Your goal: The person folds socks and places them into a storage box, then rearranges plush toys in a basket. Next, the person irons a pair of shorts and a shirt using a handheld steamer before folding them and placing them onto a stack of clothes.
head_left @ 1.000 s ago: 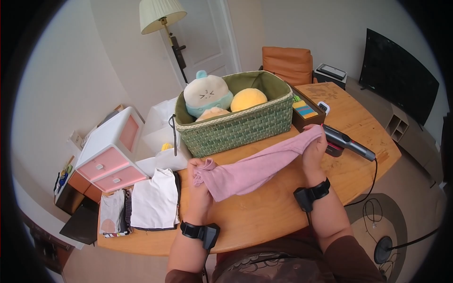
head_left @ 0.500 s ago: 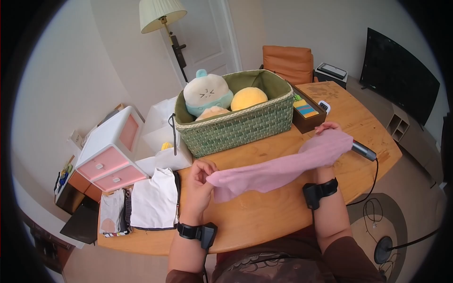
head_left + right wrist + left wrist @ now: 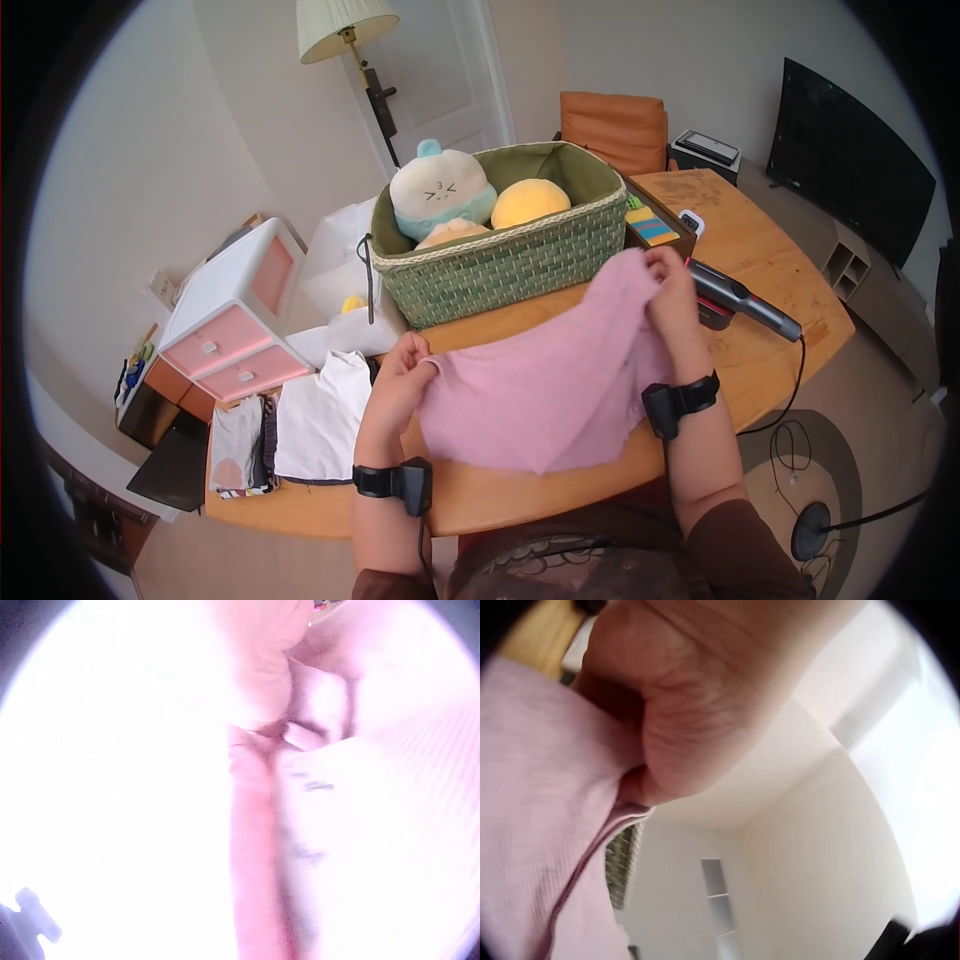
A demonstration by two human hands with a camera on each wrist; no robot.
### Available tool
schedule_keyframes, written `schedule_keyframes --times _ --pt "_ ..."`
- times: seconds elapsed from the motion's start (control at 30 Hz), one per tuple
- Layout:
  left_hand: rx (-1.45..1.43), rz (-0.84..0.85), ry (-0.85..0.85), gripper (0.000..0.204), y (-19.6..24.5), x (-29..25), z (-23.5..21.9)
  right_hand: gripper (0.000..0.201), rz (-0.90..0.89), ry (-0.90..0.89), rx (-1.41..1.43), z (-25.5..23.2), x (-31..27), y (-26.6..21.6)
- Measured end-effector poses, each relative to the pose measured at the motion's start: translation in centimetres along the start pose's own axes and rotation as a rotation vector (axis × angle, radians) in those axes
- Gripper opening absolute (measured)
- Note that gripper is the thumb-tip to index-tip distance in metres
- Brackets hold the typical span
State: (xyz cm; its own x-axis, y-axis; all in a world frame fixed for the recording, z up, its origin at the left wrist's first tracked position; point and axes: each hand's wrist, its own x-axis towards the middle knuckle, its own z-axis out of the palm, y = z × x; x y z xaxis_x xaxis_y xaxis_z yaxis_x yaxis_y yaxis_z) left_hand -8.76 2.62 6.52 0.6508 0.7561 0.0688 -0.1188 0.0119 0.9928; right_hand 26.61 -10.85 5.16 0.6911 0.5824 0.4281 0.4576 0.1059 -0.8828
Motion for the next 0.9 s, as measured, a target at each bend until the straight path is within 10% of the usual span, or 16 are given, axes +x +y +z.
schedule_keyframes --times 0.1,0.17,0.5,0.57,0.9 --pt "0.791 -0.022 0.134 0.018 -0.4 -0.5 0.5 0.044 0.053 -0.189 -0.267 0.8 -0.3 1.2" --pt "1.111 0.311 0.223 0.026 -1.2 -0.6 0.8 0.045 0.083 -0.23 -0.342 0.8 -0.3 1.8" --pt "0.851 0.261 -0.483 0.045 -3.0 -1.0 5.6 0.037 -0.356 -0.026 -0.535 1.7 -1.5 0.3" --pt "0.871 0.305 -0.512 0.047 -3.6 -1.0 5.8 0.033 -0.044 -0.267 -0.304 2.1 -1.6 0.3" --pt "0.845 0.123 -0.607 0.045 -2.4 -1.6 6.2 0.034 -0.068 -0.623 -0.47 3.2 -3.3 0.1"
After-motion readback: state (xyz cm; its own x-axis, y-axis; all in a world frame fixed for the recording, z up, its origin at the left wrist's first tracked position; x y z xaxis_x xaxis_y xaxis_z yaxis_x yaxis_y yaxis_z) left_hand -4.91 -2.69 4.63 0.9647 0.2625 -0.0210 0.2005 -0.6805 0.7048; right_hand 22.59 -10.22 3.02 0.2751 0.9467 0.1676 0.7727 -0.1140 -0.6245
